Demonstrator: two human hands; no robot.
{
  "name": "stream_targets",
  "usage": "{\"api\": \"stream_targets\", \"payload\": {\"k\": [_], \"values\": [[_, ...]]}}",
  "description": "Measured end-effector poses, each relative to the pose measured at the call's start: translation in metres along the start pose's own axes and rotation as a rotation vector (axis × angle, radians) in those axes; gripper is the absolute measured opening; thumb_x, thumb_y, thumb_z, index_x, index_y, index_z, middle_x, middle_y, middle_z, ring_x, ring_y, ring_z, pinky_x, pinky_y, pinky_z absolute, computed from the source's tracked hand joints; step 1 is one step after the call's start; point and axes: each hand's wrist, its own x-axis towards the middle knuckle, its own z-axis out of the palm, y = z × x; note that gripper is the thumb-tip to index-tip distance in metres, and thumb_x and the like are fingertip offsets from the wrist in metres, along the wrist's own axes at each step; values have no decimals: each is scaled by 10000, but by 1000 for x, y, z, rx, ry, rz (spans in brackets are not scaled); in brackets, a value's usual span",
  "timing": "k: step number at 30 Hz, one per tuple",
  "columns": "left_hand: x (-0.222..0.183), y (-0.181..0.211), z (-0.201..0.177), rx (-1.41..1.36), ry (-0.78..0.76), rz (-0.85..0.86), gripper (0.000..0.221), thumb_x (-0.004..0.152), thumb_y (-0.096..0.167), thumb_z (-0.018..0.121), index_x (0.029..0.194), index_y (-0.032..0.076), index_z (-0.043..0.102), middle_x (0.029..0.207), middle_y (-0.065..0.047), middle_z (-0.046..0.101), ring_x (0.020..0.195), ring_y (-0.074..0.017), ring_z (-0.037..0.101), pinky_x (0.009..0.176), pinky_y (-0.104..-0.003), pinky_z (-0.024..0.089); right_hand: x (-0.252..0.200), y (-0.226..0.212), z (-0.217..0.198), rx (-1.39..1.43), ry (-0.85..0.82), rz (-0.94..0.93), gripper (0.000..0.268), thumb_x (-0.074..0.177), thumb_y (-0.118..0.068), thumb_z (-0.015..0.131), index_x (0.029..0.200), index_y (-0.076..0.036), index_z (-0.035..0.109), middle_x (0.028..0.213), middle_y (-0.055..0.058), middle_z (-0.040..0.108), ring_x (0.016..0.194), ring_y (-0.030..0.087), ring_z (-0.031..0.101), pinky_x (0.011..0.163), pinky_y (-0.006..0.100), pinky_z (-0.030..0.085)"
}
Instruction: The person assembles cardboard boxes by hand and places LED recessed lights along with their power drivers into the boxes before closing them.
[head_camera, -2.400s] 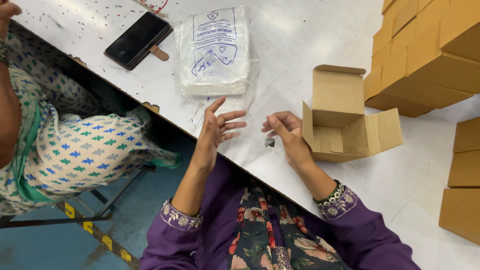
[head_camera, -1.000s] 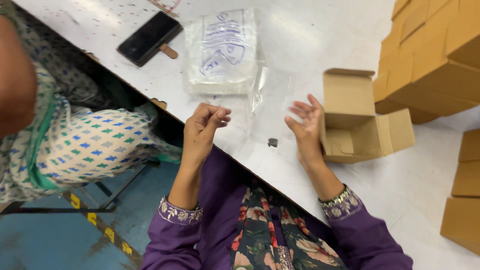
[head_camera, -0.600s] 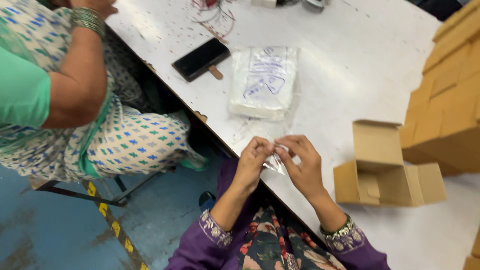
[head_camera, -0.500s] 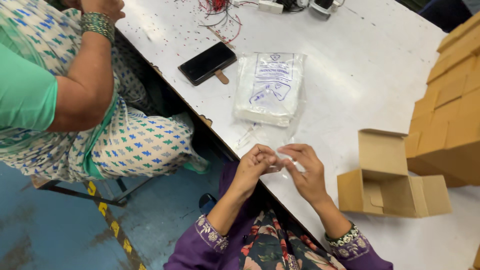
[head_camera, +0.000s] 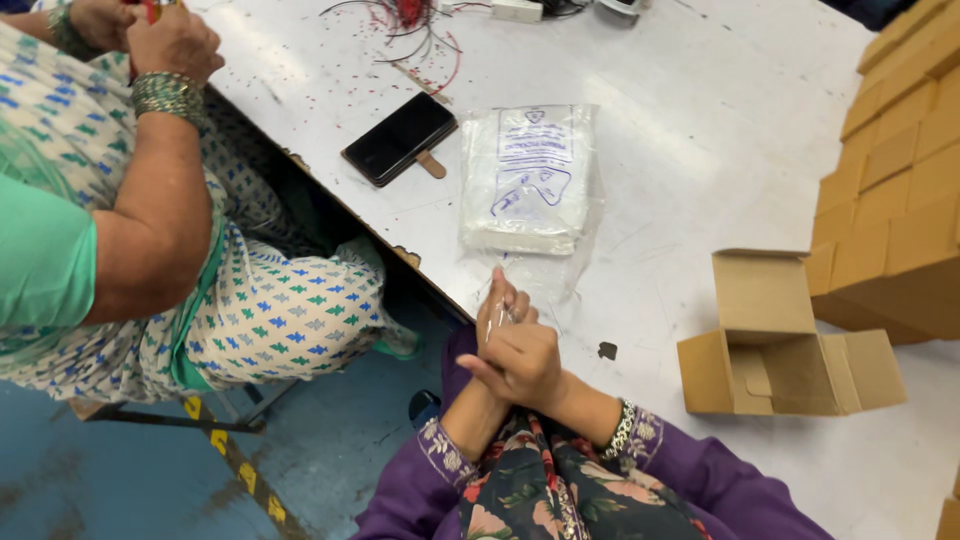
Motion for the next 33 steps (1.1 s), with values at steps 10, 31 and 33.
{"api": "stream_targets", "payload": {"k": [10, 31, 33], "values": [[-42, 2, 50, 684, -81, -5, 380, 1089, 416, 511, 856, 115, 521, 653, 54, 419, 532, -64, 361, 474, -233, 312, 6, 74, -107, -124, 153, 508, 441, 1041, -230, 719, 702, -13, 538, 579, 78, 464, 533, 166, 401, 489, 340, 334], [-21, -25, 66, 520, -244, -287, 228, 938, 222, 756, 922, 64, 593, 762, 44, 570, 644, -53, 517, 585, -242, 473, -13, -10, -163, -82, 137, 498, 486, 791, -280, 841, 1096, -14, 572, 960, 106, 579, 718, 168, 565, 598, 321, 478], [-28, -36, 56, 519, -264, -147, 285, 1034, 246, 749, 892, 74, 572, 761, 43, 504, 667, -31, 448, 581, -195, 357, -19, -12, -148, 178, -7, 697, 390, 806, -266, 810, 1016, -30, 582, 864, 59, 636, 652, 145, 612, 559, 310, 490]]}}
